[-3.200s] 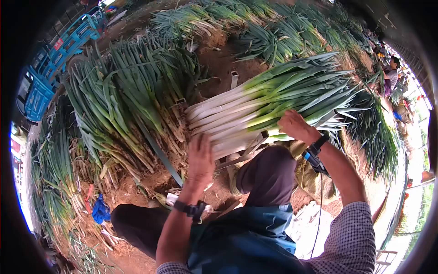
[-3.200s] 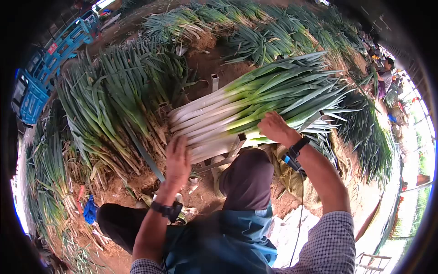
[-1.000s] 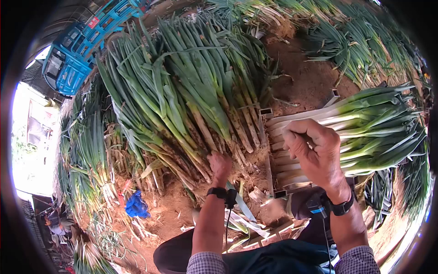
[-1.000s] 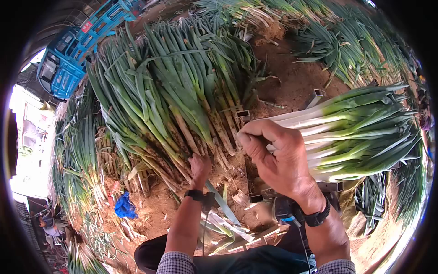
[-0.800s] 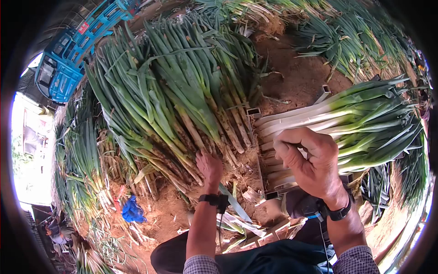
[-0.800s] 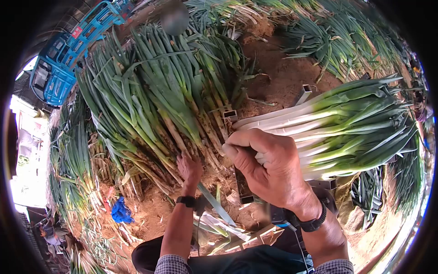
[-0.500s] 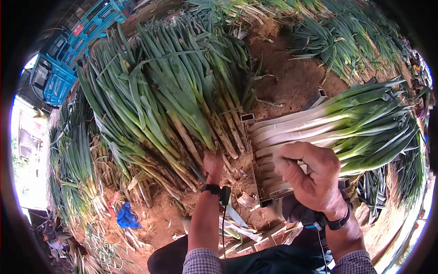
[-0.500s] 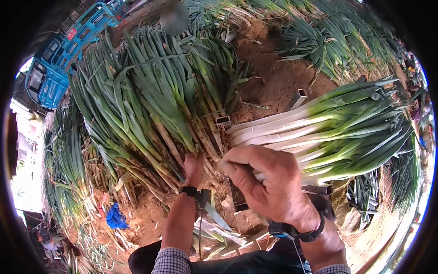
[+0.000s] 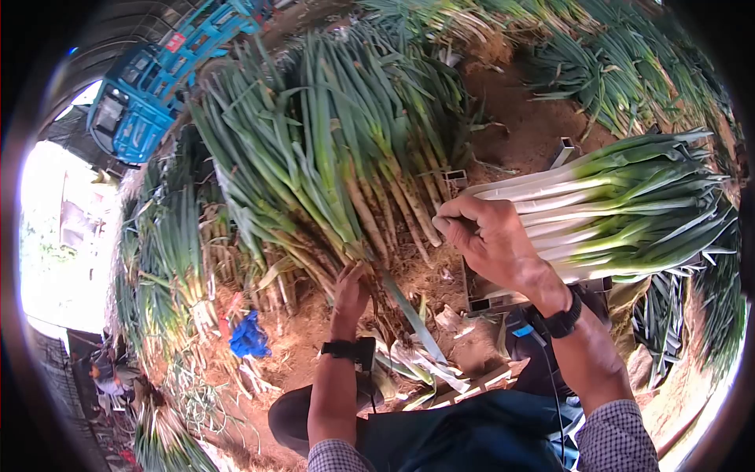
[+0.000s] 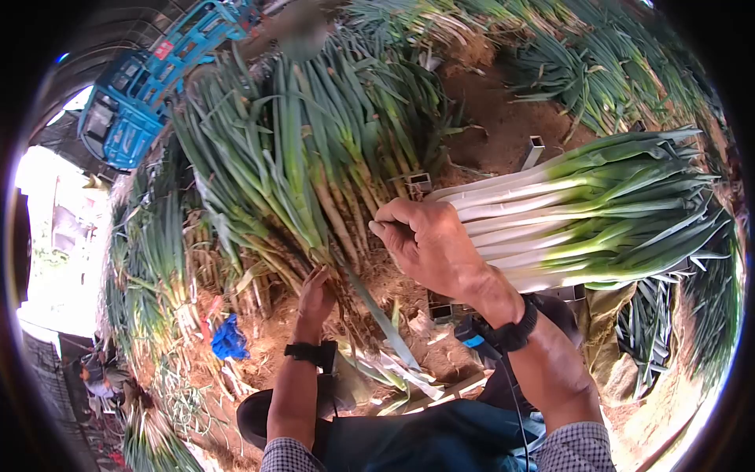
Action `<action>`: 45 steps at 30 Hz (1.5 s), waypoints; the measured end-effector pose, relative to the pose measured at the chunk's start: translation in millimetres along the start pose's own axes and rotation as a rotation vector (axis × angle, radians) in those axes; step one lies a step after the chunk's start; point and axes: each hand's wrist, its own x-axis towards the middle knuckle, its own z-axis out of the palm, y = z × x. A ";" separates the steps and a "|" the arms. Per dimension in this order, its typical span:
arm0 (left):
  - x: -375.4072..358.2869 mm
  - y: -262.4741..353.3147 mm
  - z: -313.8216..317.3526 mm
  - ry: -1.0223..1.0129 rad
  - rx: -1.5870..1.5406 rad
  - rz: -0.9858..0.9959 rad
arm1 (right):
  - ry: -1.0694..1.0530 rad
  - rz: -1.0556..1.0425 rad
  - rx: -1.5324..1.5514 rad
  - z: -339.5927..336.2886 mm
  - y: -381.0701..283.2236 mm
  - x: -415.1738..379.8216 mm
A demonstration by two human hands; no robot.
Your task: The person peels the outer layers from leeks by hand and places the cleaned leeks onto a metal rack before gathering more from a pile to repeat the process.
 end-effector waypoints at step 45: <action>-161.5 64.1 97.2 0.195 0.307 0.358 | -0.394 0.700 0.862 93.3 19.3 0.5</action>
